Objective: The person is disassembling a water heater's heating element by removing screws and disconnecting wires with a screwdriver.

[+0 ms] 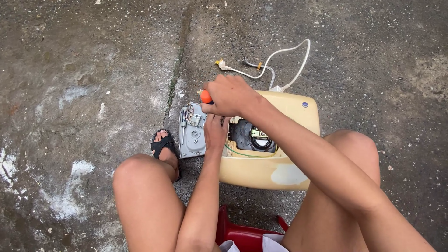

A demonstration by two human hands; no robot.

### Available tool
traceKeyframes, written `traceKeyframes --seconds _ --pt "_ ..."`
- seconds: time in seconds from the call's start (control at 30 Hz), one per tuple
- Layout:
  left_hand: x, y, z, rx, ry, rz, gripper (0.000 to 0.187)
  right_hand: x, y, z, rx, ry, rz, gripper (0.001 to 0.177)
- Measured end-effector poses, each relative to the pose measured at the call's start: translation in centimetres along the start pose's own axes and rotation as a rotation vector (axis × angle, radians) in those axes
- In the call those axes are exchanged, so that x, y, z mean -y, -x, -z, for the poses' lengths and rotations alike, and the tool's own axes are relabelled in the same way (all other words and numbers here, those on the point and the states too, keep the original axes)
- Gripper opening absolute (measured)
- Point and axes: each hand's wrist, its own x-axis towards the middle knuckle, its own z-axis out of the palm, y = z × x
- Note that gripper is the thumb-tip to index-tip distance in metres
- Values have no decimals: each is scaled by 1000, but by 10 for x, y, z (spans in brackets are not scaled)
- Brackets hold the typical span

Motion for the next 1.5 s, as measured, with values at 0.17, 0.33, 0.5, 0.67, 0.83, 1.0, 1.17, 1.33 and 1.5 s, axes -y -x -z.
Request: traceKeyframes --seconds 0.17,0.33,0.5,0.67,0.83,1.0,1.17,1.33,1.5 --pt "-2 -1 4 -17 -10 -18 25 13 12 22 11 26 4 52" --pt "-24 -1 17 -45 -27 -29 25 13 16 18 1 115 -45 59" --pt "-20 -2 15 -28 -2 -49 19 11 8 14 12 -4 -51 46" --pt "-9 -4 5 -64 -39 -68 14 9 10 23 104 -2 -5 53" --pt "-16 0 7 -44 -7 -78 23 25 30 45 115 50 -177 76" --pt "-13 1 2 -40 -30 -47 28 10 29 29 8 -31 10 41" --pt "-22 -2 11 -41 -49 -67 21 1 29 19 -48 53 95 38" --pt "-20 0 6 -42 14 -61 23 8 34 22 -72 157 -50 50" --pt "-10 -1 -7 -76 -22 -64 24 0 25 19 -41 62 17 53"
